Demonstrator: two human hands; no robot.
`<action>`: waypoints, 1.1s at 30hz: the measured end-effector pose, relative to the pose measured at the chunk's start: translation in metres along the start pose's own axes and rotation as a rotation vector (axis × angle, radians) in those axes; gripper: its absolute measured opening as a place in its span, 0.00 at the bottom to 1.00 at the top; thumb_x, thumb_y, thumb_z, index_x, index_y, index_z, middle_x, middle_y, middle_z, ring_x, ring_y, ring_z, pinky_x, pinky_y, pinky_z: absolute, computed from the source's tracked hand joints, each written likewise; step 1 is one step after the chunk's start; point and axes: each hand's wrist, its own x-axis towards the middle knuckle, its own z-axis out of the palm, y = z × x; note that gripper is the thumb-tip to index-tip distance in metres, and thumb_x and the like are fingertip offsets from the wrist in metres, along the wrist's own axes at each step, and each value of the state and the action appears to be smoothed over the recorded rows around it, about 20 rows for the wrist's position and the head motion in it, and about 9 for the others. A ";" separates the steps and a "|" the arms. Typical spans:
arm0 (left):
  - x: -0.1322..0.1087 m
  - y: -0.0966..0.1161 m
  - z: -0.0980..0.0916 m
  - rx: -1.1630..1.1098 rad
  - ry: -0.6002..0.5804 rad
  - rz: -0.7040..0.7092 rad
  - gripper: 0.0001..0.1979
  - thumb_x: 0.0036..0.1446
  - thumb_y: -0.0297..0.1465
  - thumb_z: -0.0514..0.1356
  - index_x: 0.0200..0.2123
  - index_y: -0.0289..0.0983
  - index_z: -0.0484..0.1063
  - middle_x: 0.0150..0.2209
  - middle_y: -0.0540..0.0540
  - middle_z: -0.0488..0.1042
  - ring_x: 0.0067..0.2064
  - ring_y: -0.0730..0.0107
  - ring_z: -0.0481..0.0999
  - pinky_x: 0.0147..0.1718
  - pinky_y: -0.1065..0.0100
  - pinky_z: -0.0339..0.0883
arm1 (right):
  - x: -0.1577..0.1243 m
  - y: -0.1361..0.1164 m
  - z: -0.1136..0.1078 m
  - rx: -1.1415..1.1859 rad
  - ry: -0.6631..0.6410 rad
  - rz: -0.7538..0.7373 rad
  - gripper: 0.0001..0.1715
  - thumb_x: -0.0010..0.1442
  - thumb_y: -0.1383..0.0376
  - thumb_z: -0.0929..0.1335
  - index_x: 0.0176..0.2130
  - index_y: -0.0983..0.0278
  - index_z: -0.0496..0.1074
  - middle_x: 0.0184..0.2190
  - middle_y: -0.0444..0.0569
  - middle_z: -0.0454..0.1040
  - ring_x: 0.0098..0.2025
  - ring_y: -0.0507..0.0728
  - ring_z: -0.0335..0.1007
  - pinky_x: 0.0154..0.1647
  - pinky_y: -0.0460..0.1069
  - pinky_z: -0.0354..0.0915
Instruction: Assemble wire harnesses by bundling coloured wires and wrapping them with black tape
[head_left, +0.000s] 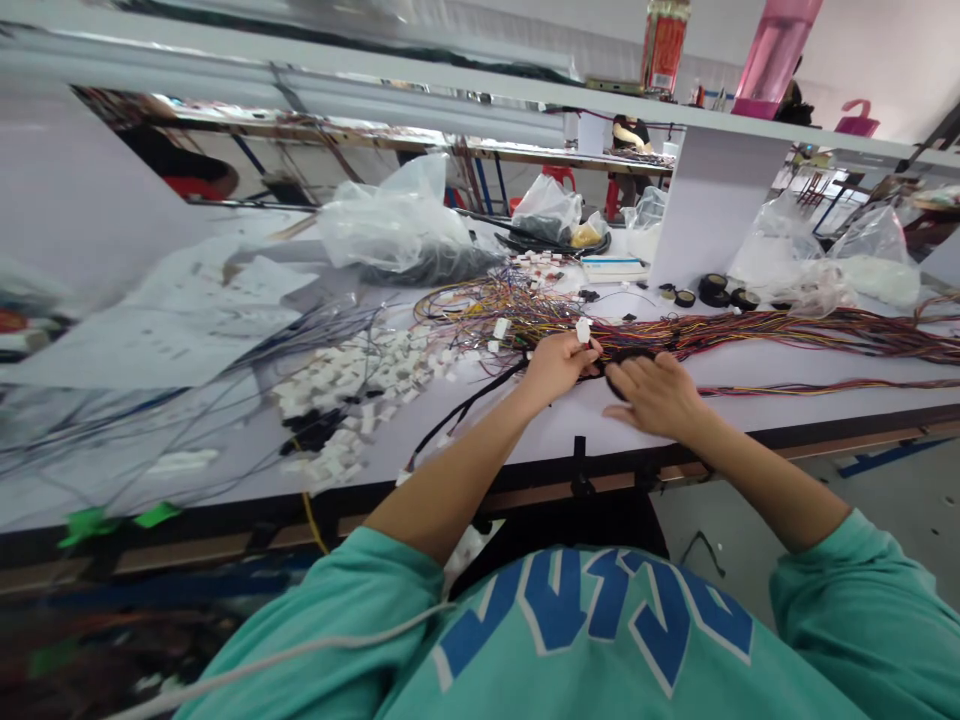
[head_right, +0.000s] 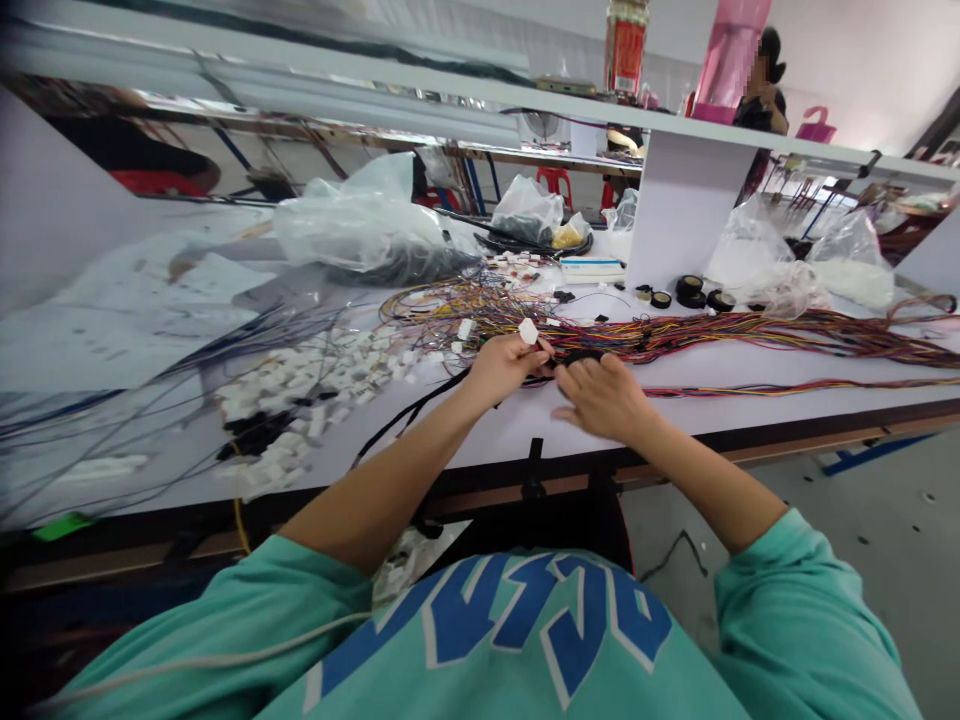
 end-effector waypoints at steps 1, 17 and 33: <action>-0.003 0.001 0.000 0.073 0.010 0.047 0.05 0.48 0.26 0.56 0.27 0.36 0.73 0.20 0.52 0.73 0.24 0.72 0.74 0.29 0.71 0.68 | 0.005 0.006 0.000 0.011 -0.009 0.053 0.23 0.62 0.55 0.58 0.47 0.68 0.68 0.33 0.54 0.73 0.36 0.59 0.64 0.36 0.53 0.49; 0.015 0.058 -0.008 1.215 -0.380 0.483 0.09 0.53 0.26 0.53 0.28 0.36 0.74 0.28 0.45 0.75 0.33 0.66 0.74 0.26 0.70 0.54 | 0.051 0.035 0.057 0.908 0.096 0.358 0.06 0.49 0.65 0.64 0.23 0.66 0.67 0.27 0.50 0.72 0.34 0.56 0.63 0.39 0.51 0.58; 0.018 -0.013 0.007 0.452 -0.209 0.083 0.11 0.56 0.30 0.49 0.35 0.36 0.70 0.28 0.50 0.74 0.28 0.74 0.72 0.29 0.74 0.62 | -0.014 -0.009 0.055 0.631 0.200 0.016 0.17 0.57 0.58 0.63 0.43 0.64 0.69 0.43 0.55 0.73 0.49 0.60 0.65 0.52 0.57 0.56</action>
